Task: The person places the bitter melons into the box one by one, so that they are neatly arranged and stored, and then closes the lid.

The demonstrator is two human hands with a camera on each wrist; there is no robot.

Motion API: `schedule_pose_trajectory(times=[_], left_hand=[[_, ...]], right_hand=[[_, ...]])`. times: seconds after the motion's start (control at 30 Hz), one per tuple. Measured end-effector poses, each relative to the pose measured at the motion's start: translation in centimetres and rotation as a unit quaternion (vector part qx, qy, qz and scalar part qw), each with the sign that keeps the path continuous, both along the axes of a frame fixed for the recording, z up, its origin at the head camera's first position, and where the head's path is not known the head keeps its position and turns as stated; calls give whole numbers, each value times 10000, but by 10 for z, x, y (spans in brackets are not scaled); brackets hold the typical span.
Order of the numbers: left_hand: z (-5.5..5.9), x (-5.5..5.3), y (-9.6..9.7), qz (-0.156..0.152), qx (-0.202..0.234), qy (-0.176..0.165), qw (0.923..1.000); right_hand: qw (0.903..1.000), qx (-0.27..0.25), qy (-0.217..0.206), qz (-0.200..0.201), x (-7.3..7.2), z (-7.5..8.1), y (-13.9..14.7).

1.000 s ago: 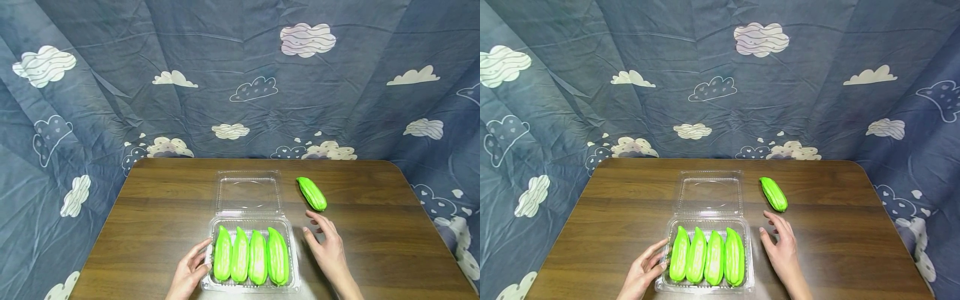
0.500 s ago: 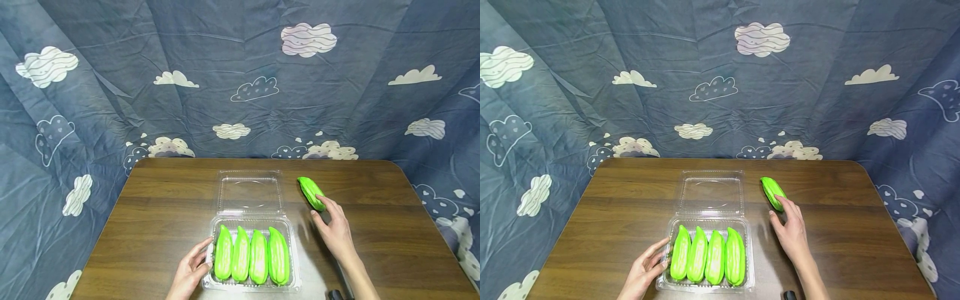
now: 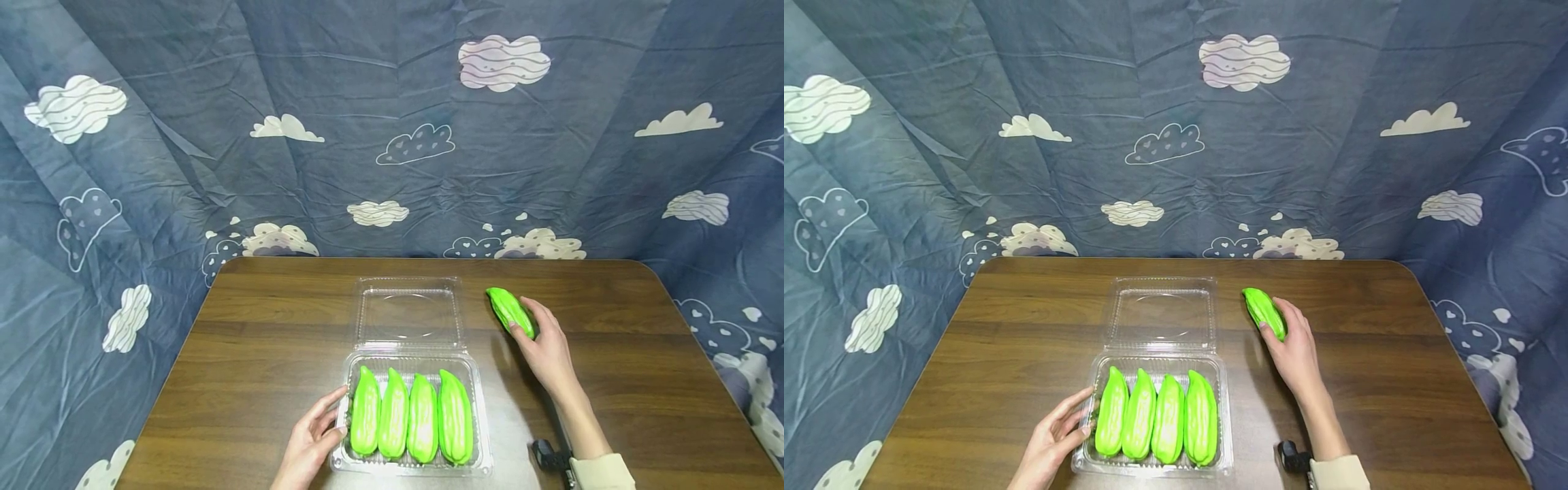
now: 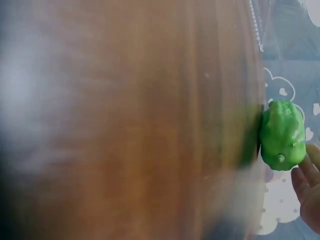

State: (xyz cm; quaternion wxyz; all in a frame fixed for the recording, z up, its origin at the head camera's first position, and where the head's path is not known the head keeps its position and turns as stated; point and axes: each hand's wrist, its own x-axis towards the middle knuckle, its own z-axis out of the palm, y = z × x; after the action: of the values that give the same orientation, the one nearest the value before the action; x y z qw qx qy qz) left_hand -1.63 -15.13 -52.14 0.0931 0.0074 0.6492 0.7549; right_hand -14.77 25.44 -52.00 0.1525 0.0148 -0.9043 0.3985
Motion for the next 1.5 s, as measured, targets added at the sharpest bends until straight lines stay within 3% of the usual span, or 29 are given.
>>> schedule_pose_trajectory(times=[0.3, 0.83, 1.1, 1.5], left_hand=[[-1, -1, 1, -41, 22, 47, 10000], [-1, -1, -1, -29, 32, -21, 10000], [0, -1, -1, 33, 25, -38, 10000], [1, 0, 0, 15, 38, -121, 9999]], right_hand=[[9984, -63, -569, 28, -17, -5, 4], [9882, -9, -1528, 65, -27, 2, 8], [9869, -264, -1589, 110, -27, 4, 8], [9847, -1006, -1423, -70, -10, 4, 4]])
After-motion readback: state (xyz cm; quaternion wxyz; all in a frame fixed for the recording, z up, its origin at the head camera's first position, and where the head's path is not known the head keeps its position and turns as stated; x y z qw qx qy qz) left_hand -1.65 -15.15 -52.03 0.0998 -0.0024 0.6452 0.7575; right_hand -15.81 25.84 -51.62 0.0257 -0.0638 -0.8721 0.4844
